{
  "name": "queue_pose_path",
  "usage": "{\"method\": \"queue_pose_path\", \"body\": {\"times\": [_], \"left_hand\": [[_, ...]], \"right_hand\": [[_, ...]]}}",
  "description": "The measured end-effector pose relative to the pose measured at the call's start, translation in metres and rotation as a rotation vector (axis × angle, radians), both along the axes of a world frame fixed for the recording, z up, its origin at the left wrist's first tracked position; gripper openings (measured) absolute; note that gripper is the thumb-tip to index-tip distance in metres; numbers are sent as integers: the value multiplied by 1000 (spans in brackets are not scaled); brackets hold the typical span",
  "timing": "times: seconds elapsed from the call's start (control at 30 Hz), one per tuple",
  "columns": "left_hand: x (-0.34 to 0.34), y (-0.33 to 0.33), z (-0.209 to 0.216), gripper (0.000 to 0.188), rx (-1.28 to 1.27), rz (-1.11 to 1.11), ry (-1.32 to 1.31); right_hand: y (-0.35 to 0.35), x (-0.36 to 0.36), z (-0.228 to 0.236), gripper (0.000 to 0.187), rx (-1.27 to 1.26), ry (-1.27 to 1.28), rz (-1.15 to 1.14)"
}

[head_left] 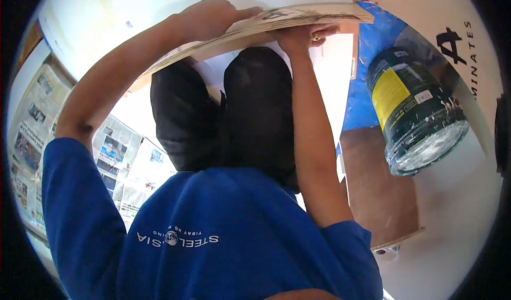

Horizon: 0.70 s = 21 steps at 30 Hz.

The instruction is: The person uses a utility knife to cut a white laminate sheet on the floor and then positions a curved wooden template against a curved white surface to check the fit.

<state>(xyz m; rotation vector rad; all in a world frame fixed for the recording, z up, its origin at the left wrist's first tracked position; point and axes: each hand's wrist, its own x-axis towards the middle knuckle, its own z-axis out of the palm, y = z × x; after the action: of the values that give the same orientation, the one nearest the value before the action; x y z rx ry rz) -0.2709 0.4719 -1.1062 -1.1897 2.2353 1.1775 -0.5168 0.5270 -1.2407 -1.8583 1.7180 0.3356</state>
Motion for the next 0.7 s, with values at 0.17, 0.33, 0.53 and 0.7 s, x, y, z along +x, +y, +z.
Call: {"method": "queue_pose_path", "body": {"times": [0.17, 0.33, 0.53, 0.7], "left_hand": [[47, 40, 8, 61, 40, 31, -75], [97, 65, 33, 62, 104, 25, -176], [90, 51, 47, 63, 92, 39, -197], [-14, -22, 21, 63, -123, 227, 140]], "right_hand": [[-16, 2, 27, 80, 170, -167, -14], [-19, 8, 40, 79, 144, -136, -67], [7, -6, -12, 85, -21, -26, -92], [26, -18, -51, 92, -21, -51, -147]]}}
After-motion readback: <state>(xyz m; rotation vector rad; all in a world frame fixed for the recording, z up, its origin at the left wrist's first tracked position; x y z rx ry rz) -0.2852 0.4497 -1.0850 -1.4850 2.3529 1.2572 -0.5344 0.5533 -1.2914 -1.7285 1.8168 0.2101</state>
